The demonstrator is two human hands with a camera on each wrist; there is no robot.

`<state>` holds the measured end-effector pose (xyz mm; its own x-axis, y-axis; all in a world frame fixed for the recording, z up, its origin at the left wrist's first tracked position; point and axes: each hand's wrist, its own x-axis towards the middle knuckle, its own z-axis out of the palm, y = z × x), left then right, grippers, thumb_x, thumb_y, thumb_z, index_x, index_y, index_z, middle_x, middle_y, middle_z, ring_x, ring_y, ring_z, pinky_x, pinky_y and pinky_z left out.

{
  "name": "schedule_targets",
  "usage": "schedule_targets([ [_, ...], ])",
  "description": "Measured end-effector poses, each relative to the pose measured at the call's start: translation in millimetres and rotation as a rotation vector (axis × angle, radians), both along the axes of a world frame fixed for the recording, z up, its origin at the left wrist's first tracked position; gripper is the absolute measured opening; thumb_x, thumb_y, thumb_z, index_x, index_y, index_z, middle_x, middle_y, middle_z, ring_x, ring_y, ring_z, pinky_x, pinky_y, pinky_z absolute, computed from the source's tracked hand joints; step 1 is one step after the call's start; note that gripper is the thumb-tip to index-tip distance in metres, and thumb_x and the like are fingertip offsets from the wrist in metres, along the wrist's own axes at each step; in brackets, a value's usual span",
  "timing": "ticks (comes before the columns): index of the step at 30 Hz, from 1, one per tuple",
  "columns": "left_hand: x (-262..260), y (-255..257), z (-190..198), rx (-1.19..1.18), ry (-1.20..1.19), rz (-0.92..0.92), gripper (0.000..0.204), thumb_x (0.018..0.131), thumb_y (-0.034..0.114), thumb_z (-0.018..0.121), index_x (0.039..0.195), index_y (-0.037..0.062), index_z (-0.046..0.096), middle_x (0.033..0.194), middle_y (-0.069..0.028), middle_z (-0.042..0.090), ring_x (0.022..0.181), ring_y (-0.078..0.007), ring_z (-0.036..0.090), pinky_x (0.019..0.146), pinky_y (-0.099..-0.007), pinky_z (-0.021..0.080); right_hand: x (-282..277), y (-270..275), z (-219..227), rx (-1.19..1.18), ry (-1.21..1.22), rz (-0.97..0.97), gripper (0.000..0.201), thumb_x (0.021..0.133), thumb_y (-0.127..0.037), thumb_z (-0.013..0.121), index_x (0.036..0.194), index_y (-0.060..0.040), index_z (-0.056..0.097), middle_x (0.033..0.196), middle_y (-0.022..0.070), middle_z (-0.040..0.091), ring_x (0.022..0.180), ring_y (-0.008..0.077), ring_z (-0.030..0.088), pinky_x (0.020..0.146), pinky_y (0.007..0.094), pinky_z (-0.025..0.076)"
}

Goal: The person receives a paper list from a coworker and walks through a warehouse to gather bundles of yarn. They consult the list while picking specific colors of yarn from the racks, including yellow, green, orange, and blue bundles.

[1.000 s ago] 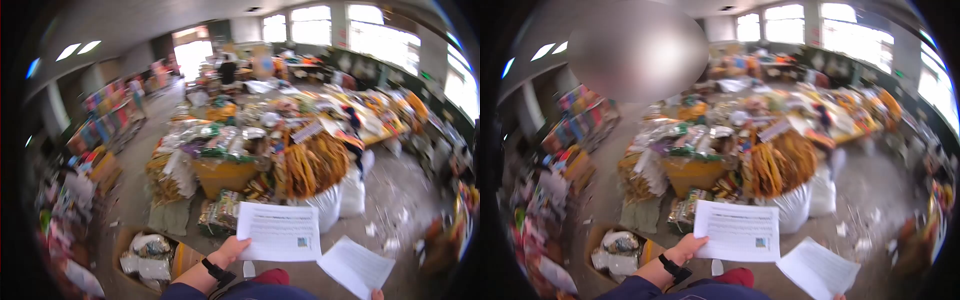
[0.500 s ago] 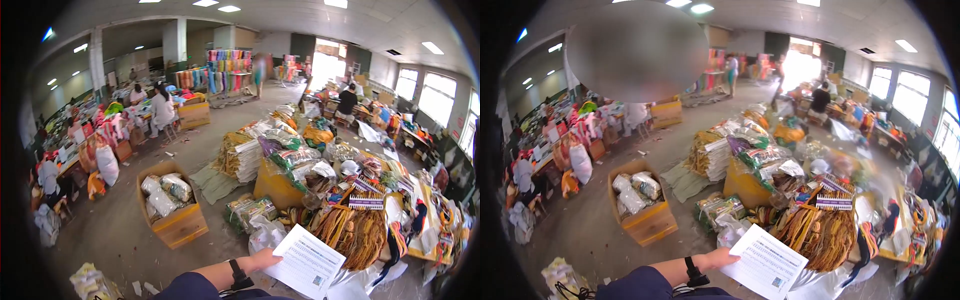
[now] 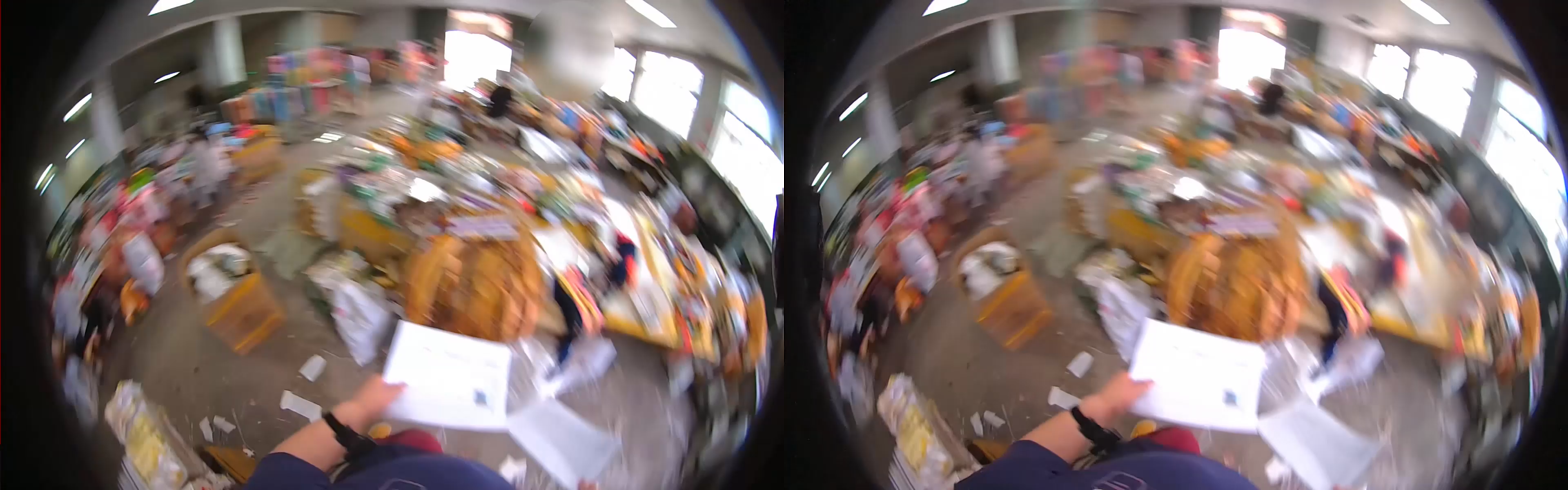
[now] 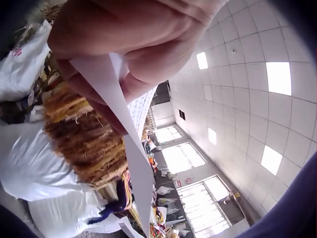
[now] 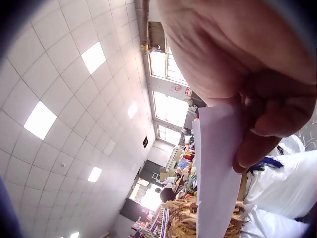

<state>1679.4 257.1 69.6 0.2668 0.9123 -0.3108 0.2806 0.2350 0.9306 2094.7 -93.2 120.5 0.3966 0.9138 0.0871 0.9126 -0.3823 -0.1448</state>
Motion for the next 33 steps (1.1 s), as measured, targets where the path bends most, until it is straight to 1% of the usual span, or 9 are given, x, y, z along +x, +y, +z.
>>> schedule_targets([
  [1, 17.6, -9.0, 17.9, -0.01, 0.004, 0.026, 0.035, 0.084, 0.027, 0.06, 0.094, -0.0064, 0.065, 0.076, -0.0095, 0.066, 0.068, -0.0135, 0.059, 0.058, -0.0322, 0.048, 18.0, -23.9, -16.2, 0.1, -0.072, -0.023, 0.039, 0.082, -0.012, 0.06, 0.117, 0.0036, 0.053, 0.106, 0.0231, 0.06, 0.095, 0.0367, 0.056, 0.084, 0.0413, 0.044],
  [3, 45.4, -10.7, 9.6, -0.008, -0.053, 0.127, 0.031, 0.085, 0.023, 0.06, 0.095, -0.0064, 0.064, 0.074, -0.0046, 0.063, 0.065, -0.0113, 0.056, 0.056, -0.0306, 0.047, 57.3, -60.4, -76.0, 0.655, 0.742, -0.478, 0.017, 0.085, -0.012, 0.055, 0.1, -0.0049, 0.056, 0.091, 0.0069, 0.06, 0.081, 0.0187, 0.059, 0.059, 0.0338, 0.049],
  [4, 68.2, -18.1, 45.4, 0.007, -0.035, 0.13, 0.031, 0.084, 0.02, 0.061, 0.098, -0.0078, 0.063, 0.078, -0.0052, 0.063, 0.066, -0.011, 0.055, 0.057, -0.0301, 0.047, 54.3, -48.5, -28.1, 0.851, 1.453, -0.863, 0.015, 0.085, -0.016, 0.058, 0.097, -0.0079, 0.056, 0.087, 0.0024, 0.06, 0.075, 0.0148, 0.058, 0.054, 0.029, 0.046],
  [10, 124.5, 34.8, 28.9, 0.164, -0.241, 0.429, 0.036, 0.089, 0.016, 0.056, 0.114, -0.0103, 0.053, 0.104, -0.0111, 0.061, 0.088, -0.0191, 0.06, 0.077, -0.0332, 0.049, 116.7, -107.8, -50.1, 1.067, 1.484, -1.082, 0.015, 0.088, -0.011, 0.054, 0.102, -0.0077, 0.056, 0.086, 0.001, 0.062, 0.063, 0.012, 0.057, 0.047, 0.0244, 0.039],
  [12, 154.8, 52.3, 30.1, 0.195, -0.287, 0.456, 0.038, 0.09, 0.016, 0.055, 0.116, -0.0107, 0.051, 0.109, -0.0123, 0.06, 0.093, -0.0211, 0.06, 0.081, -0.0338, 0.048, 144.9, -127.7, -57.7, 1.081, 1.536, -1.1, 0.025, 0.088, -0.004, 0.051, 0.112, 0.0012, 0.052, 0.104, 0.0103, 0.063, 0.088, 0.0203, 0.062, 0.074, 0.0319, 0.051],
  [16, 224.5, 85.2, 37.7, 0.279, -0.428, 0.539, 0.039, 0.092, 0.016, 0.053, 0.12, -0.011, 0.048, 0.117, -0.0139, 0.056, 0.102, -0.0219, 0.057, 0.086, -0.0338, 0.046, 212.0, -154.1, -77.4, 1.097, 1.554, -1.062, 0.026, 0.087, -0.002, 0.048, 0.113, 0.0011, 0.052, 0.104, 0.0104, 0.062, 0.091, 0.0221, 0.062, 0.079, 0.0339, 0.051],
  [23, 428.9, 83.9, 53.4, 0.245, -0.464, 0.552, 0.04, 0.093, 0.016, 0.051, 0.122, -0.011, 0.046, 0.12, -0.0136, 0.054, 0.105, -0.0221, 0.055, 0.09, -0.0333, 0.044, 348.9, -175.9, -42.2, 0.985, 1.455, -1.157, 0.027, 0.087, -0.001, 0.048, 0.114, 0.001, 0.051, 0.108, 0.0108, 0.061, 0.095, 0.0231, 0.061, 0.082, 0.0337, 0.05],
  [30, 548.9, 68.1, 74.2, 0.262, -0.488, 0.473, 0.04, 0.093, 0.014, 0.051, 0.125, -0.0085, 0.044, 0.124, -0.0137, 0.052, 0.109, -0.0222, 0.053, 0.092, -0.0333, 0.042, 468.3, -176.8, -36.8, 0.978, 1.276, -1.32, 0.02, 0.088, -0.011, 0.055, 0.108, -0.007, 0.056, 0.084, -0.0003, 0.063, 0.06, 0.0099, 0.057, 0.041, 0.0218, 0.037],
  [33, 565.6, 57.3, 69.6, 0.295, -0.479, 0.52, 0.041, 0.092, 0.016, 0.053, 0.125, -0.0076, 0.046, 0.123, -0.0128, 0.053, 0.108, -0.0225, 0.053, 0.092, -0.0336, 0.042, 535.1, -155.2, -33.0, 0.75, 1.41, -1.26, 0.015, 0.088, -0.012, 0.054, 0.102, -0.0069, 0.054, 0.082, -0.0001, 0.06, 0.065, 0.0118, 0.058, 0.044, 0.0252, 0.039],
])
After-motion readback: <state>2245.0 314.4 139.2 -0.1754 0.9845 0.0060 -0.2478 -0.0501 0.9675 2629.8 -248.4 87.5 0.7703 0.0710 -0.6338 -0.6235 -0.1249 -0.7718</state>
